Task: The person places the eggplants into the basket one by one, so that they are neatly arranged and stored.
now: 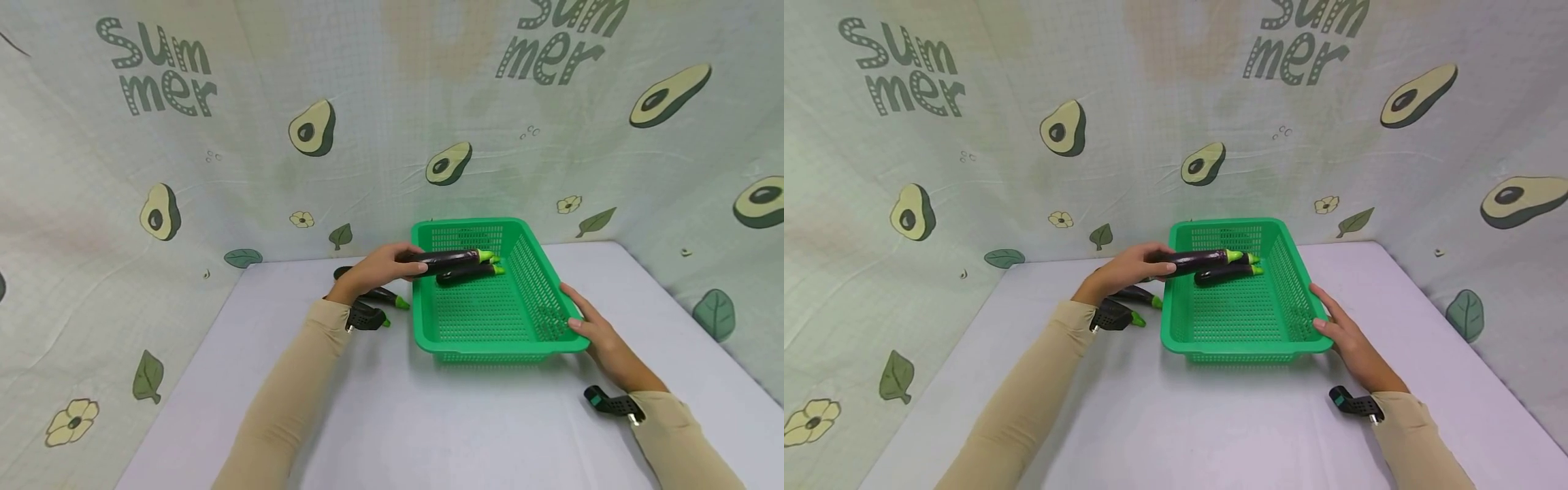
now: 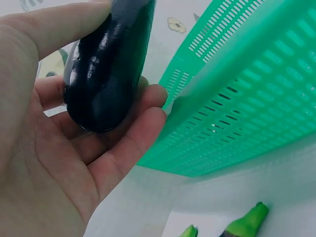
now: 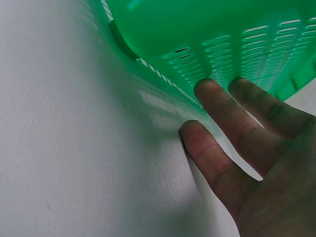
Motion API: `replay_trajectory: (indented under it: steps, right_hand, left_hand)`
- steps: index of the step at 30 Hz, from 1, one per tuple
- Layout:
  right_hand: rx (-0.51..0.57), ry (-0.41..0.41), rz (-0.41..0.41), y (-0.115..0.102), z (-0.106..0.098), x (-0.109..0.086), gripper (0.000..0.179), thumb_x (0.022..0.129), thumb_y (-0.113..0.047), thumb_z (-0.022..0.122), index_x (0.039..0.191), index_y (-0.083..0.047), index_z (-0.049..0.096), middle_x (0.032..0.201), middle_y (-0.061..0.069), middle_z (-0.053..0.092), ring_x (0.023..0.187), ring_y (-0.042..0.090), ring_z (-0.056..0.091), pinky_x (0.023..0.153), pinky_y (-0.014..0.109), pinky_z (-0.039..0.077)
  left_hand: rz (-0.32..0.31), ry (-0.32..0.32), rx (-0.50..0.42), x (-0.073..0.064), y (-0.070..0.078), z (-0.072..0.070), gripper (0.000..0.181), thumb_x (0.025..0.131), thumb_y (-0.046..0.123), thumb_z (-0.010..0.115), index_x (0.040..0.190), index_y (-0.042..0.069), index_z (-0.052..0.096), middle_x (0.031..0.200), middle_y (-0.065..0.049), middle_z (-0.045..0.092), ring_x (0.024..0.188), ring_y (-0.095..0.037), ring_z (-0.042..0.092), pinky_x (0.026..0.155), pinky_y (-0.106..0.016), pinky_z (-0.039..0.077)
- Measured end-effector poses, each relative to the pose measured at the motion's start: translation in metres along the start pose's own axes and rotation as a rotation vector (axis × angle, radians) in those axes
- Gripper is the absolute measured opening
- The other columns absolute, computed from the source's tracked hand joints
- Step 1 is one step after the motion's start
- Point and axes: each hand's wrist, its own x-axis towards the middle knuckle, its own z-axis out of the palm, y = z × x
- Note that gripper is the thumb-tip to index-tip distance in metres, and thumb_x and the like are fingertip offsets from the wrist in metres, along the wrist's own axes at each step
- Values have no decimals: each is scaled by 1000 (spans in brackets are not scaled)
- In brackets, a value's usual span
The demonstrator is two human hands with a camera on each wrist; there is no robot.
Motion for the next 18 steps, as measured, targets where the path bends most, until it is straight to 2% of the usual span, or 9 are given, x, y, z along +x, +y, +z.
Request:
replay_trajectory:
  steps: [2, 7, 11, 14, 18]
  right_hand:
    - [0, -2, 5, 0, -1, 0, 63, 108, -16, 35, 163, -24, 6, 163, 9, 5, 125, 3, 34, 92, 10, 32]
    - [-16, -4, 8, -1, 1, 0, 63, 108, -17, 35, 163, -25, 6, 165, 14, 2, 126, 2, 32, 92, 8, 31]
    - [-26, -8, 0, -2, 2, 0, 62, 108, -17, 34, 163, -24, 6, 164, 14, 2, 126, 2, 32, 92, 8, 31]
    - [-24, -9, -9, -3, 2, 1, 62, 108, -16, 33, 163, -23, 6, 164, 9, 4, 125, 2, 33, 92, 9, 31]
    - [-22, 5, -23, -1, 3, 0, 62, 108, -13, 33, 163, -22, 8, 161, 0, 11, 121, 5, 36, 90, 11, 32]
  left_hand:
    - [-8, -3, 2, 4, 1, 1, 53, 97, 40, 67, 139, 10, 56, 123, -6, 64, 103, -21, 68, 93, -36, 52]
    - [-18, -15, 11, 9, 6, 2, 50, 98, 40, 66, 136, 10, 57, 121, -7, 64, 104, -25, 67, 96, -43, 51]
    - [-20, -12, 30, 13, 8, 4, 47, 97, 40, 66, 134, 11, 59, 119, -5, 65, 105, -24, 66, 93, -39, 53]
    - [-20, -13, 38, 17, 10, 7, 49, 97, 40, 66, 135, 10, 59, 120, -5, 64, 103, -21, 67, 90, -33, 54]
    - [-32, -26, 60, 23, 12, 12, 50, 98, 39, 65, 136, 8, 57, 124, -6, 62, 103, -22, 68, 89, -32, 54]
